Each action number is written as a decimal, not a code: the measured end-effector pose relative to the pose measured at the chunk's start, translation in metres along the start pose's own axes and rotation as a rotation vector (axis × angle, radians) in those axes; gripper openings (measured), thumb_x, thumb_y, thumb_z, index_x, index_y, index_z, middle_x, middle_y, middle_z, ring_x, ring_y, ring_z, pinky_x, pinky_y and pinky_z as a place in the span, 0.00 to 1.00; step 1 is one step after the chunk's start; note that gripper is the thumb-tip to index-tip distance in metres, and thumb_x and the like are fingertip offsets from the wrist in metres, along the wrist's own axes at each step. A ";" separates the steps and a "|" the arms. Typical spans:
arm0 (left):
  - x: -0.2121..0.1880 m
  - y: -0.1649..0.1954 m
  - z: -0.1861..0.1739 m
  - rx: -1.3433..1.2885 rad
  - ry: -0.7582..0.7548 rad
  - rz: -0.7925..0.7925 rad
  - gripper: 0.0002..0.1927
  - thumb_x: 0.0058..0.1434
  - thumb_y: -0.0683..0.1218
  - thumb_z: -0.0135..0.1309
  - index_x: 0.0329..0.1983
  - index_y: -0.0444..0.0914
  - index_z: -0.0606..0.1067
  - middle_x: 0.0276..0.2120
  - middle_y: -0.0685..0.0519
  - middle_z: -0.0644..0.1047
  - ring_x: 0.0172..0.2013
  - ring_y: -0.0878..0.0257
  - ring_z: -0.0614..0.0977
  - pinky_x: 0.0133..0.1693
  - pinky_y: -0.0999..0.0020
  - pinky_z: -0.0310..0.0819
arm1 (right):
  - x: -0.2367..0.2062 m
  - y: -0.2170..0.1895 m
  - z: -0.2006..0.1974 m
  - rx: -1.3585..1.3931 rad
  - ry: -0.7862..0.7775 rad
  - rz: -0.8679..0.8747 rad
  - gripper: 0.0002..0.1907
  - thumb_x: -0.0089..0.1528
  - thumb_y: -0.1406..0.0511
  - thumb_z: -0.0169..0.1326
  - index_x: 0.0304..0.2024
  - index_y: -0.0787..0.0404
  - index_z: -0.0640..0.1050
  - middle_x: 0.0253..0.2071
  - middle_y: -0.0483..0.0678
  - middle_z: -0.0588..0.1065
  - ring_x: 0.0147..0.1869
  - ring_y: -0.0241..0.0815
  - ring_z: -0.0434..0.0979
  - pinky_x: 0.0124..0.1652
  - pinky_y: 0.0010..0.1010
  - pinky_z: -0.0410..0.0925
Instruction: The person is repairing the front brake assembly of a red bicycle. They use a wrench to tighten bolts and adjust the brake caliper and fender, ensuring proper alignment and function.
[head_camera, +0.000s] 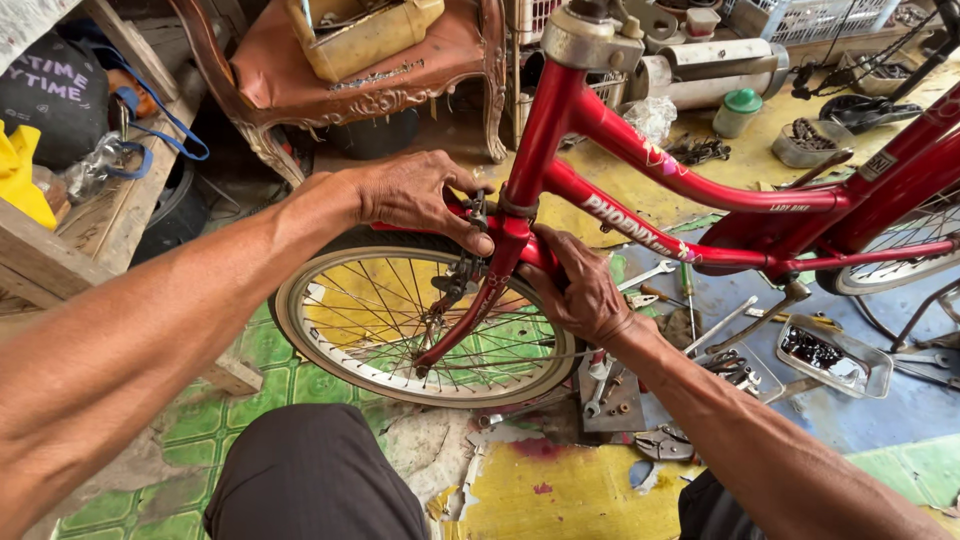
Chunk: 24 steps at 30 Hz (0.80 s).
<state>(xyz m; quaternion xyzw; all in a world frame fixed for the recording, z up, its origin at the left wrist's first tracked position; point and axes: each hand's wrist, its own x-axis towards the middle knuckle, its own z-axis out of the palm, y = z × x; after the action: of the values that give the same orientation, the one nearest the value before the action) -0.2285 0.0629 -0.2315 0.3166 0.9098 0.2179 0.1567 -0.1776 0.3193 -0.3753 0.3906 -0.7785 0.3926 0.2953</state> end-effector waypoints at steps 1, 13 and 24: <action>-0.001 0.000 0.000 0.035 0.012 -0.012 0.47 0.37 0.71 0.66 0.58 0.43 0.80 0.46 0.47 0.85 0.47 0.57 0.85 0.49 0.61 0.78 | 0.000 0.000 0.000 -0.008 0.008 -0.014 0.24 0.65 0.66 0.58 0.61 0.71 0.69 0.47 0.63 0.76 0.47 0.60 0.80 0.45 0.44 0.73; -0.001 0.012 -0.003 0.038 -0.042 0.040 0.42 0.39 0.71 0.66 0.55 0.46 0.83 0.45 0.51 0.85 0.49 0.57 0.84 0.49 0.59 0.73 | 0.001 -0.002 -0.002 0.008 0.001 -0.033 0.24 0.65 0.67 0.58 0.60 0.71 0.70 0.49 0.63 0.77 0.50 0.62 0.80 0.46 0.45 0.73; -0.001 0.005 -0.001 0.152 0.017 0.117 0.39 0.40 0.69 0.67 0.49 0.40 0.81 0.40 0.48 0.84 0.45 0.55 0.85 0.48 0.57 0.77 | 0.003 0.002 -0.003 -0.016 -0.010 0.017 0.25 0.62 0.65 0.62 0.59 0.71 0.72 0.47 0.62 0.78 0.47 0.60 0.81 0.44 0.43 0.74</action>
<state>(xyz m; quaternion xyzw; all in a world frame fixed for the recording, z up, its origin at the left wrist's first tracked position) -0.2258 0.0654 -0.2282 0.3782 0.9049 0.1599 0.1118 -0.1805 0.3214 -0.3718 0.3833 -0.7864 0.3870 0.2913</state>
